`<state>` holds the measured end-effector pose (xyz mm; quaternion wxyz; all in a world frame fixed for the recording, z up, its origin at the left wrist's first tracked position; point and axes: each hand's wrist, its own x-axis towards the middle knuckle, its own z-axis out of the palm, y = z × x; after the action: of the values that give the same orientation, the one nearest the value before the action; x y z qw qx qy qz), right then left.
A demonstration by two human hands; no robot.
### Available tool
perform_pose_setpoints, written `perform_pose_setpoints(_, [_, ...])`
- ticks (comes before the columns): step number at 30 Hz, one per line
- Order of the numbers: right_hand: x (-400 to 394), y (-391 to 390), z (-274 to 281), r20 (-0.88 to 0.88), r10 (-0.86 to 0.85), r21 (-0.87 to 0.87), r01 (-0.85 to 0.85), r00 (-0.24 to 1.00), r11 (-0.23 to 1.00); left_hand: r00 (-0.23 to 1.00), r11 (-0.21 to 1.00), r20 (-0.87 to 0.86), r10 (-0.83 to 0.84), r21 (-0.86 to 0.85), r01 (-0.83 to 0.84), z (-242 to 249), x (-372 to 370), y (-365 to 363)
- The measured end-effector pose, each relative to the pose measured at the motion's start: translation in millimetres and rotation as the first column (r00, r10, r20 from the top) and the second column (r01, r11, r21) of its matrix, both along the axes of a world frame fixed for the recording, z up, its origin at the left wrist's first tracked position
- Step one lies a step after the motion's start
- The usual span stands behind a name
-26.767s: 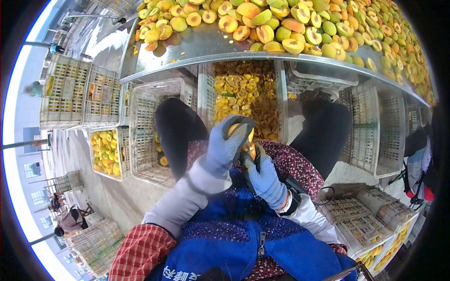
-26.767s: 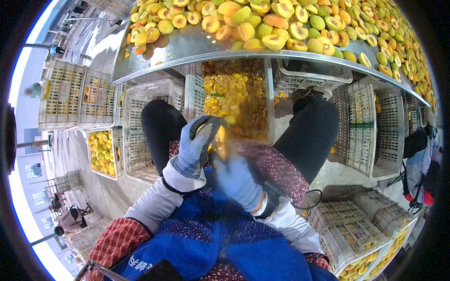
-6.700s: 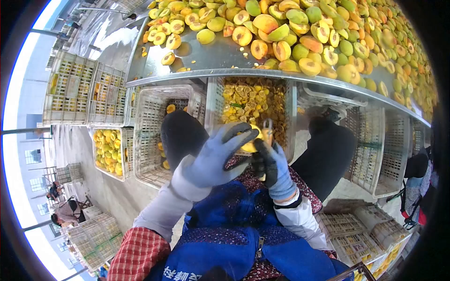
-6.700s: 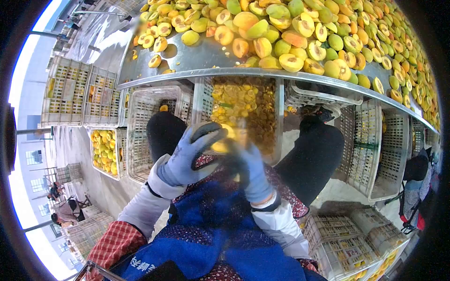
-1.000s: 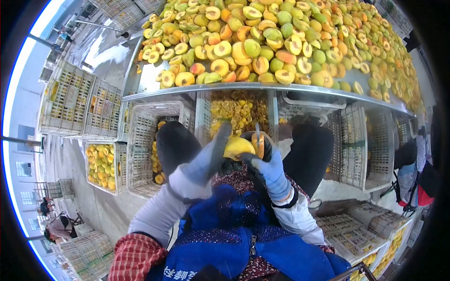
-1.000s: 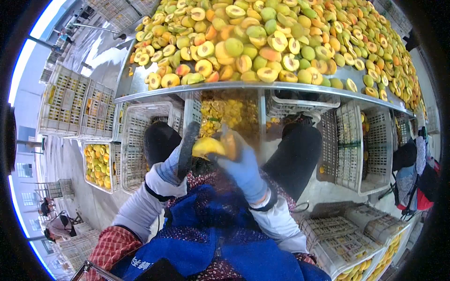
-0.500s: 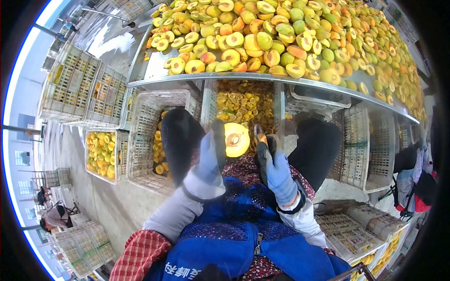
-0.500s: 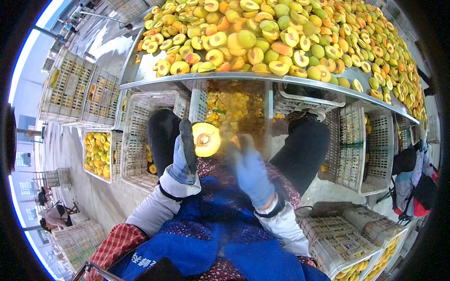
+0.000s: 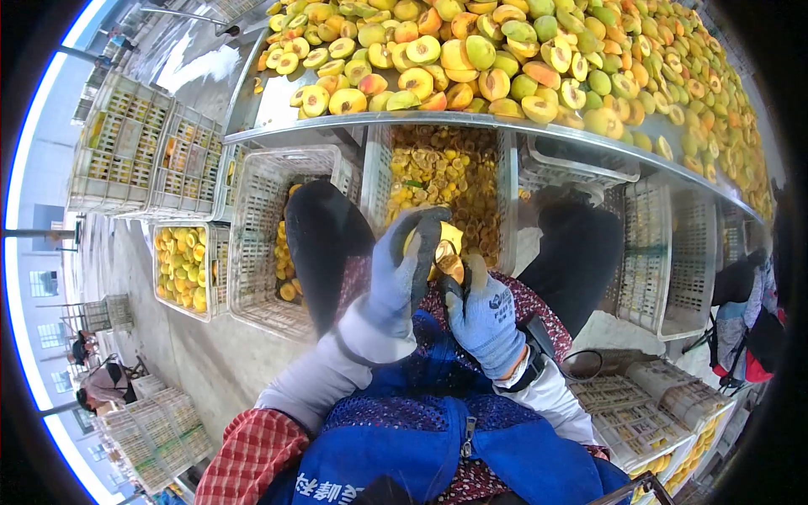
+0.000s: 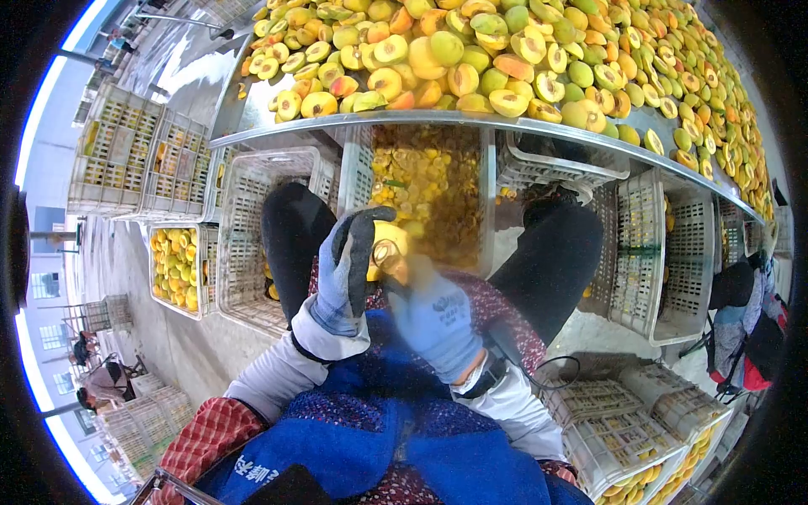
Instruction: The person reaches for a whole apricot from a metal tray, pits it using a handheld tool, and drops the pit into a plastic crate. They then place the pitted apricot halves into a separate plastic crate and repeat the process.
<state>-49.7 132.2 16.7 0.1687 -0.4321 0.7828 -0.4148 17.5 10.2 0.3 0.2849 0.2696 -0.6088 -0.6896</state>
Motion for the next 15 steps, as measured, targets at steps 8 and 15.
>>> perform_pose_setpoints(8, [9.4,4.0,-10.5,0.163,0.013,-0.059,-0.004,0.987,0.998,0.981,0.989,0.183,-0.056,-0.122,0.079,15.7,-4.6,-7.1])
perform_pose_setpoints(15, [20.8,14.5,-38.7,0.245,0.010,-0.163,0.031,0.970,0.986,0.864,0.898,0.473,-0.172,-0.285,0.335,18.9,-7.0,-14.6])
